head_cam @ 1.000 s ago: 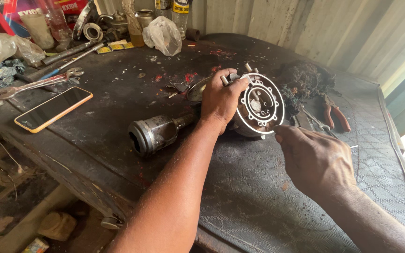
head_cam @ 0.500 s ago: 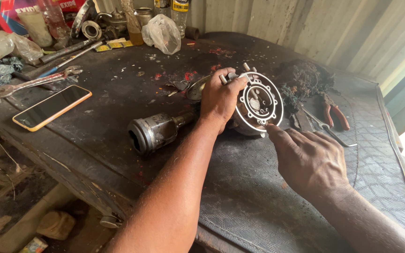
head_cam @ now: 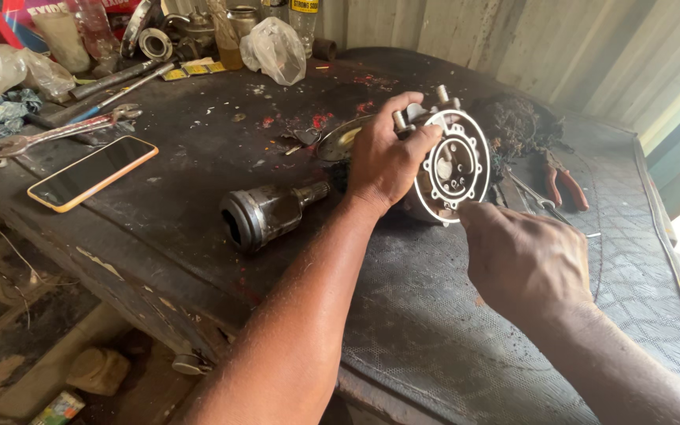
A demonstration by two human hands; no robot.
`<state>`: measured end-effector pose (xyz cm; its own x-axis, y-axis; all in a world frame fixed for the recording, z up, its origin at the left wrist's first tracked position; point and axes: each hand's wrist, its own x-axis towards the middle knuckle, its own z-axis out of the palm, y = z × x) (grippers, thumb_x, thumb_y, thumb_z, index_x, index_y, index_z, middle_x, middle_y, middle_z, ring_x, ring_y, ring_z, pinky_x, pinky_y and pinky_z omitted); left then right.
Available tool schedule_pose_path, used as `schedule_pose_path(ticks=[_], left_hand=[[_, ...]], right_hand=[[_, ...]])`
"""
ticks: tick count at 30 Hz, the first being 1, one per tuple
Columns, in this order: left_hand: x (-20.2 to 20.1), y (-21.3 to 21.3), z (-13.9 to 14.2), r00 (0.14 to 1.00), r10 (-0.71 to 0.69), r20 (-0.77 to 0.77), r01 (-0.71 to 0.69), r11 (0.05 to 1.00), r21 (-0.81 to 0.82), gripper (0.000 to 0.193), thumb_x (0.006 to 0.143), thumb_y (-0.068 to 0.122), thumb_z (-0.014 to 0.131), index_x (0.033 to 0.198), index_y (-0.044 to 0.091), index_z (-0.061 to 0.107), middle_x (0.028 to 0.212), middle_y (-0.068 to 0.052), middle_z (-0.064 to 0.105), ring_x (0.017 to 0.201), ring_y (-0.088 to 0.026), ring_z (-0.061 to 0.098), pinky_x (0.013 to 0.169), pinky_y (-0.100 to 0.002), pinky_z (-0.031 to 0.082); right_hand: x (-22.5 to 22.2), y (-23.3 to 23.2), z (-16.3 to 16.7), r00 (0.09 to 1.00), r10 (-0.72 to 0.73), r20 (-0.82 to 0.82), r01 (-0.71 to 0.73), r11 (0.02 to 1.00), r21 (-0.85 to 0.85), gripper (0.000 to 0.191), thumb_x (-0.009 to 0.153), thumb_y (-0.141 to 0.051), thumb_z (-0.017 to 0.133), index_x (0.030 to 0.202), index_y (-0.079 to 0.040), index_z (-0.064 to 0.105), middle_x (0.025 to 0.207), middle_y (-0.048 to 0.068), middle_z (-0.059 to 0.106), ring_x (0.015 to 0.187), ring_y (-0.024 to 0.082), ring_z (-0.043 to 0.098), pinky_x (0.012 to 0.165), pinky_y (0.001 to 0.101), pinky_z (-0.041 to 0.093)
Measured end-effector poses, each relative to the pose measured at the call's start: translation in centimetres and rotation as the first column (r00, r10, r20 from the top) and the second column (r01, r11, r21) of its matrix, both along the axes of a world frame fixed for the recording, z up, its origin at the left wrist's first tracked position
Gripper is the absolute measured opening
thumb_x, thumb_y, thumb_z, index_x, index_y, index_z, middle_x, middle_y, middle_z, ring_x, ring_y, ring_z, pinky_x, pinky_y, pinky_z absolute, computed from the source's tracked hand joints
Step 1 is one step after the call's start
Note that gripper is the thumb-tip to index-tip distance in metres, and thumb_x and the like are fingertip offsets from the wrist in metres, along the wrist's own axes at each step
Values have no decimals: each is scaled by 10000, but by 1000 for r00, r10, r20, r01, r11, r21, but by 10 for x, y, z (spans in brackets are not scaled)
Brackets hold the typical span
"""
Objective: The person cleans the surface of a mechanical part using a small metal tool to scrape and remove residue. The person holds the part with one hand and uses the tool with the other to work along the edges and grooves.
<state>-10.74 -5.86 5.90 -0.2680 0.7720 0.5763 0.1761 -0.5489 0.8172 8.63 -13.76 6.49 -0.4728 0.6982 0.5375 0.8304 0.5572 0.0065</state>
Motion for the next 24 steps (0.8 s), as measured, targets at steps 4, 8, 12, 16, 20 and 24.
schedule_pose_path(ticks=[4,8,12,16,20,24], left_hand=[[6,-7,2,991,-12,-131,25,995,100,597,838,341,714,1341,30,628,1025,-99,788,924,-171,756,851,-314,609],[10,-11,3,972,-98,-214,137,975,175,609,865,344,718,1391,60,606,1107,-95,791,1003,-168,761,925,-309,604],[7,-9,5,975,-118,-190,151,974,170,616,860,346,730,1383,41,613,1113,-106,792,1013,-181,758,934,-311,595],[2,-3,5,983,-123,-138,142,981,132,629,842,363,730,1354,12,626,1078,-110,798,981,-185,764,915,-313,597],[3,3,4,986,-86,-144,100,990,94,646,820,380,721,1335,0,633,1063,-112,793,961,-175,757,883,-297,596],[6,5,2,989,-77,-125,95,984,148,633,839,365,730,1325,-26,625,1089,-131,781,987,-188,749,899,-305,593]], right_hand=[[2,-1,9,988,-150,-32,143,978,-154,225,997,-328,591,1032,-213,781,685,22,720,557,202,672,643,427,582],[14,4,21,950,-210,-233,89,893,-442,254,992,-353,612,1031,-185,799,671,41,740,619,189,693,845,383,549],[19,9,30,880,-312,-357,-8,743,-669,277,1004,-360,625,1025,-152,806,654,45,758,647,171,707,965,341,514],[15,6,38,872,-357,-335,56,752,-656,248,1010,-344,634,1079,-163,789,680,30,775,656,148,699,867,334,534],[13,1,40,857,-468,-213,232,721,-653,240,1038,-281,615,1172,-171,782,762,17,779,740,133,727,806,336,567],[15,3,29,918,-316,-238,148,833,-534,246,1024,-317,590,1161,-209,763,708,-25,753,774,109,754,1081,372,423]])
